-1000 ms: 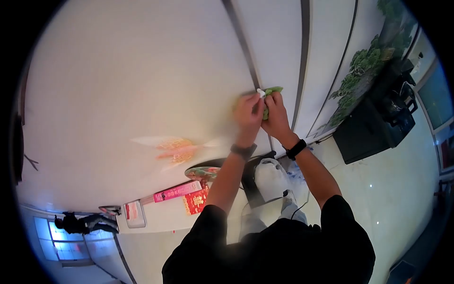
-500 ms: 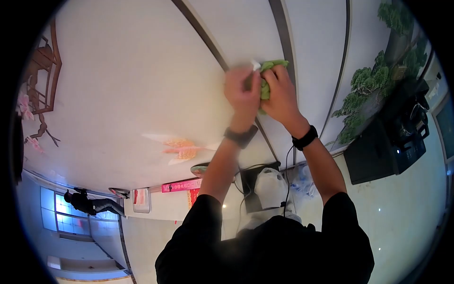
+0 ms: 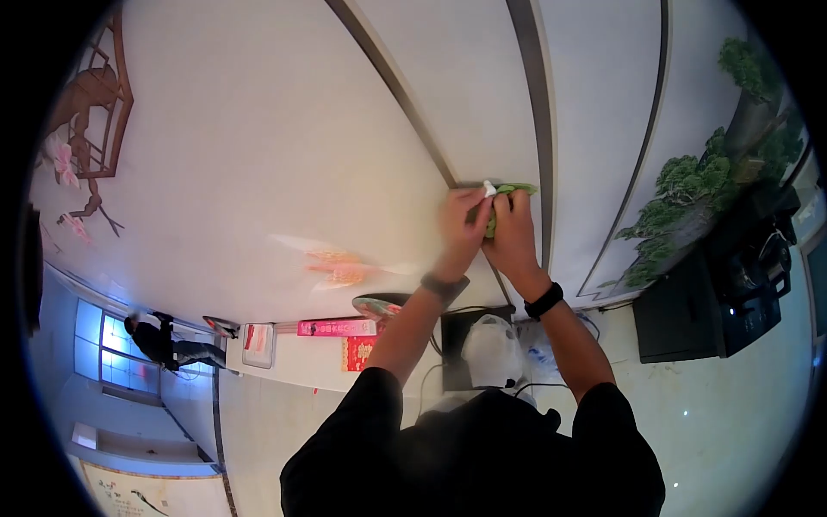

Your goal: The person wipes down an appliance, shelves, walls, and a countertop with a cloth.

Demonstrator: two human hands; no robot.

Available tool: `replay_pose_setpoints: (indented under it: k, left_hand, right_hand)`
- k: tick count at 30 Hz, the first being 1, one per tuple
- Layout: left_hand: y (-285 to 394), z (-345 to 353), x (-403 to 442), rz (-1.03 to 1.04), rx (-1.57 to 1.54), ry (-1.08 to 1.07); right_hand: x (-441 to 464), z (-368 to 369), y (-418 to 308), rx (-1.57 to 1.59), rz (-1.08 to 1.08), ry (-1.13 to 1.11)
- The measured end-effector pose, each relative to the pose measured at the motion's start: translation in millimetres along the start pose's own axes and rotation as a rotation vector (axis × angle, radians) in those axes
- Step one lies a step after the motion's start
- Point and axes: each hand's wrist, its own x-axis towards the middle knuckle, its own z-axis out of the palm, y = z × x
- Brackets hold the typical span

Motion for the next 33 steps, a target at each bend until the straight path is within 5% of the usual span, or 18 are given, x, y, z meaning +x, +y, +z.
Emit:
replay_pose_setpoints:
  k: [6, 13, 20, 33]
  left_hand:
    - [12, -9, 38, -0.09, -0.023, 0.03]
    - [2, 22, 54, 0.233, -0.013, 0.065]
    - [-8, 14, 32, 0.272, -0.055, -0.002]
    - [34, -65, -143, -0.347, -0.155, -0.19]
  right_hand:
    - [31, -13, -21, 0.023, -0.067, 0.026]
    - [41, -30, -8, -0.086, -0.077, 0.158]
    - [11, -1, 8, -0.118, -0.037, 0.196]
    - [-159, 29, -4, -0.174, 0.25, -0.199]
